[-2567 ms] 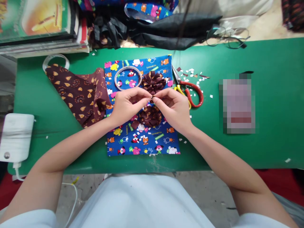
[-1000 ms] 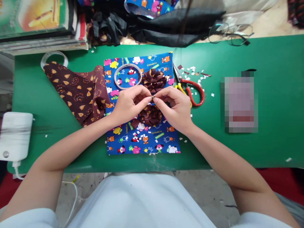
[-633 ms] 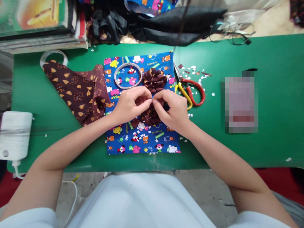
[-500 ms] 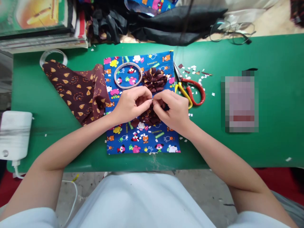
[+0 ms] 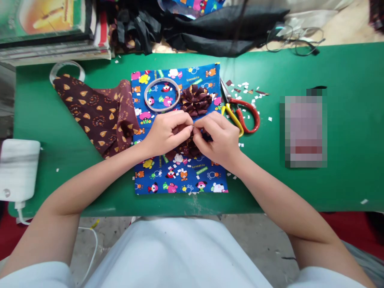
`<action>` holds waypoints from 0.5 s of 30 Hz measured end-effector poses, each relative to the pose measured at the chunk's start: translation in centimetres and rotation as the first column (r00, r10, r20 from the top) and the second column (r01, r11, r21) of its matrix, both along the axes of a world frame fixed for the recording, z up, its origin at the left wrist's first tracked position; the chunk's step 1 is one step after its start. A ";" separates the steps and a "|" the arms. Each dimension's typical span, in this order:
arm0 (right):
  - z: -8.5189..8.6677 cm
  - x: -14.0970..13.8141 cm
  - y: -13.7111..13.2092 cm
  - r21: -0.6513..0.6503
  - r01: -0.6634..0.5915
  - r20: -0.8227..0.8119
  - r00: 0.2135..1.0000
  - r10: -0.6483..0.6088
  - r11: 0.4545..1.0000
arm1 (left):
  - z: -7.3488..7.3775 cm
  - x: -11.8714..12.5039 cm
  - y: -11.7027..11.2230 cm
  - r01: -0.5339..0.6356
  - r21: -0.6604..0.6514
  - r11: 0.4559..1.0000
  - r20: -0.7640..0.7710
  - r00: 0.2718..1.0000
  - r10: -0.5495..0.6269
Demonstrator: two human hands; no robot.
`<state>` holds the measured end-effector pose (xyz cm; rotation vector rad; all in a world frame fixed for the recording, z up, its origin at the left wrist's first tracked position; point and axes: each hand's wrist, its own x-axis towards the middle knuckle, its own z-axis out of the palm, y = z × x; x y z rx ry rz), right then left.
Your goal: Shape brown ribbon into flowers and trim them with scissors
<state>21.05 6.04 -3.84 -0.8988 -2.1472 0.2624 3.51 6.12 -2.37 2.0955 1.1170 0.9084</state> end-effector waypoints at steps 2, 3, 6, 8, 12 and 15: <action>-0.1 0.2 0.2 0.053 -0.034 0.088 0.996 0.029 0.998 | 0.0 0.0 0.0 0.001 -0.020 1.000 0.006 1.000 -0.001; -0.1 0.3 0.4 0.077 -0.051 0.137 0.990 0.041 0.996 | 0.0 0.0 0.0 0.002 -0.034 0.999 0.009 1.000 -0.002; 0.0 0.7 0.8 0.140 -0.104 0.261 0.963 0.065 0.985 | 0.1 0.2 0.0 0.000 -0.079 0.997 0.018 1.000 0.001; 0.2 0.8 1.0 0.186 -0.134 0.308 0.949 0.072 0.973 | 0.2 0.2 0.0 0.003 -0.104 0.995 0.029 1.000 0.000; 0.5 0.6 0.9 0.252 -0.130 0.344 0.938 0.037 0.959 | 0.3 0.2 0.0 0.016 -0.153 0.988 0.053 0.999 -0.008; 0.6 0.4 0.6 0.253 -0.115 0.344 0.939 0.021 0.961 | 0.3 0.1 0.0 0.017 -0.187 0.982 0.061 0.998 -0.006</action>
